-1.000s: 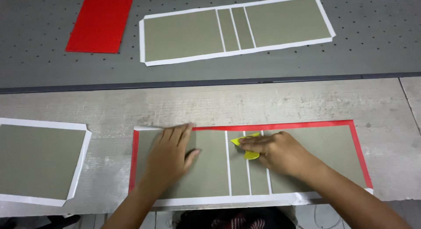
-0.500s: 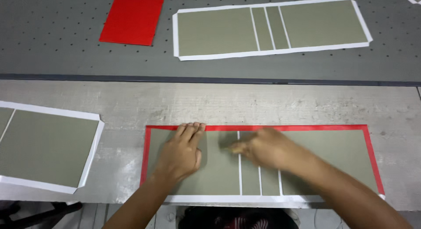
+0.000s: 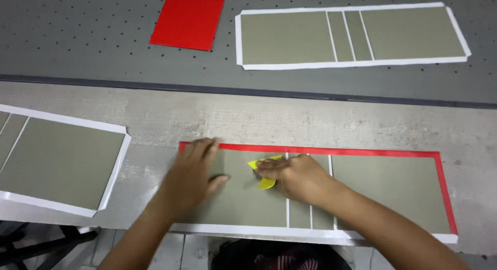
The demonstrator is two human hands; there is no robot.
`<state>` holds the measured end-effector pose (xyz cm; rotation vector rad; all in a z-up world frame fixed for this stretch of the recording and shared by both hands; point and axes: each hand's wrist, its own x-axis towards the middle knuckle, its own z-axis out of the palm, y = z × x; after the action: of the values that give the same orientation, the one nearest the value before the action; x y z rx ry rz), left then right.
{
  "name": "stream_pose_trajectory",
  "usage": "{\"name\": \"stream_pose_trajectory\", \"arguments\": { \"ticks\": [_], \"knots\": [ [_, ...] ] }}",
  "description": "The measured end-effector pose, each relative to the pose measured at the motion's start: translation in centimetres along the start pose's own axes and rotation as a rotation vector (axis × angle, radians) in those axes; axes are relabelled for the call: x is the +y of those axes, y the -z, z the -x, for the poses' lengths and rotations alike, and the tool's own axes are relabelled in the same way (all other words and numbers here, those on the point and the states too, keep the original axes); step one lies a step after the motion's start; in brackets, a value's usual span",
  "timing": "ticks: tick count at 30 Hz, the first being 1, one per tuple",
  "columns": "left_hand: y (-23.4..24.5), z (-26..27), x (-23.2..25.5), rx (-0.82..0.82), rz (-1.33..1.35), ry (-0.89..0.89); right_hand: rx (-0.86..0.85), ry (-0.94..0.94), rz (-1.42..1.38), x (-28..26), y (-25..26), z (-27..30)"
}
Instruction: The person applies red tape to the edges of rectangular grey panels using a yellow squeegee tool. They smooth the tape down along the borders and then peel off the white backing strips to reveal the adhesive surface.
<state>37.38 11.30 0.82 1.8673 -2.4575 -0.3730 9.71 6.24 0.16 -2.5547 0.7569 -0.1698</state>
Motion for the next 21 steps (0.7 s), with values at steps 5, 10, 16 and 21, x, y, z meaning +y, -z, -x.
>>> {"name": "stream_pose_trajectory", "arguments": {
  "ticks": [5, 10, 16, 21],
  "knots": [
    [-1.7, 1.2, -2.7, 0.166, -0.108, -0.094, -0.097, -0.063, 0.050, 0.3, 1.3, -1.2],
    [-3.2, 0.9, -3.2, 0.273, -0.119, -0.174, -0.005, -0.083, 0.008, -0.2, 2.6, -6.1],
    [-4.3, 1.4, -3.5, 0.214, 0.048, -0.088, 0.174, 0.178, 0.155, -2.5, -0.5, -5.0],
    [-6.2, 2.5, -3.6, 0.409, 0.010, -0.022, 0.242, 0.071, -0.012, -1.3, -0.1, -10.3]
  ]
}}
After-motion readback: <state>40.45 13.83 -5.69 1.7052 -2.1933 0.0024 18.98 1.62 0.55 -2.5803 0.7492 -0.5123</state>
